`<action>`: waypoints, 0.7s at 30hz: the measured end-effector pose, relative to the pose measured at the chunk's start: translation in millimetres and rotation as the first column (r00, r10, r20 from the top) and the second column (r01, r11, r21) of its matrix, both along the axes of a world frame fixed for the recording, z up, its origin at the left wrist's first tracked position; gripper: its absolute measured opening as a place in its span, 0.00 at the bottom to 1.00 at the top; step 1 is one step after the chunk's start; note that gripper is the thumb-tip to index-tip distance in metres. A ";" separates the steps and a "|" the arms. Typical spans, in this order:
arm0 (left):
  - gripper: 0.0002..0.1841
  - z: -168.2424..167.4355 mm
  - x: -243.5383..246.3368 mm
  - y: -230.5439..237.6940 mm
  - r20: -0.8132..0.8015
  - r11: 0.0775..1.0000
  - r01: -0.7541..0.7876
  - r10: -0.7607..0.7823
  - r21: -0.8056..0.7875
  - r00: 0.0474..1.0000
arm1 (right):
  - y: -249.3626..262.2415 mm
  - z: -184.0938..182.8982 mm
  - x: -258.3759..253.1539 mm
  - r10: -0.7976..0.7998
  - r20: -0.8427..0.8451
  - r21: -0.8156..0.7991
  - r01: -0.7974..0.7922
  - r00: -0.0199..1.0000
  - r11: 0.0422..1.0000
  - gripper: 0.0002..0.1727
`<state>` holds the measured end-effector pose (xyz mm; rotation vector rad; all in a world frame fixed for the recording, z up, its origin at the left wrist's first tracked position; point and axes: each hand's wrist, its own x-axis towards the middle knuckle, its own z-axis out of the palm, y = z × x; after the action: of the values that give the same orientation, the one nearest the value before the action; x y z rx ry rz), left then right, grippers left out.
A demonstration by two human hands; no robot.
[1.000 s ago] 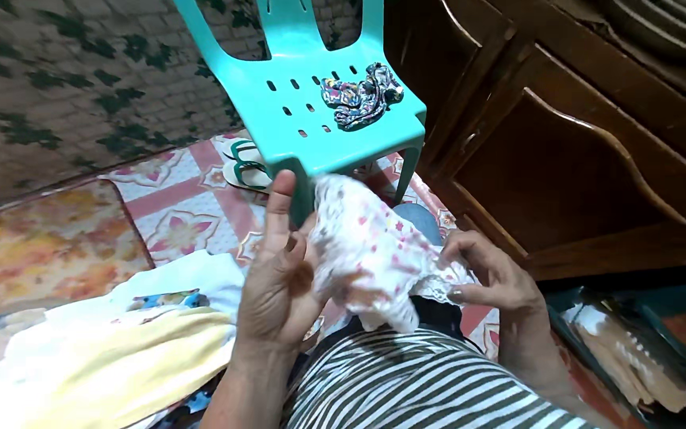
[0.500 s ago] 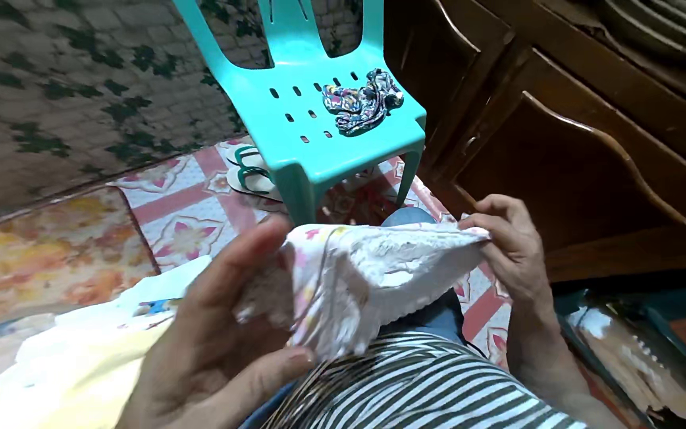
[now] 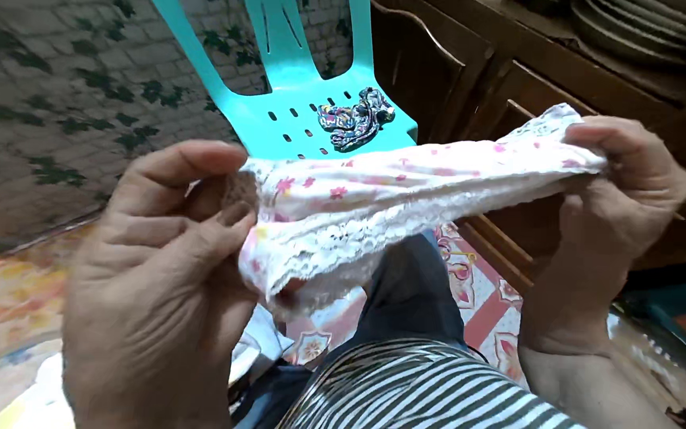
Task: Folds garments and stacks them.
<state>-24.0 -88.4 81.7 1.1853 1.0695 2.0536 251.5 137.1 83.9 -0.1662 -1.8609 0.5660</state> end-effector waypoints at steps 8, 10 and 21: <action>0.19 -118.6 49.8 -21.1 0.160 0.614 0.129 -0.005 -0.779 0.987 | -28.5 -112.1 25.2 -0.335 0.619 -0.172 0.539 0.710 0.825 0.18; 0.20 -135.4 53.8 -20.9 0.171 0.489 0.199 -0.101 -0.849 0.980 | -37.3 -136.3 30.0 -0.241 0.730 -0.290 0.609 0.640 0.739 0.18; 0.12 -142.6 58.5 -19.5 0.087 0.732 0.189 -0.174 -0.654 0.981 | -34.2 -146.7 42.6 -0.161 0.174 -0.798 0.235 0.972 0.555 0.10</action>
<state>34.5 -107.9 -60.8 0.8425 1.4423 1.3329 294.2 102.9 -62.8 -1.0288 -1.4797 1.2518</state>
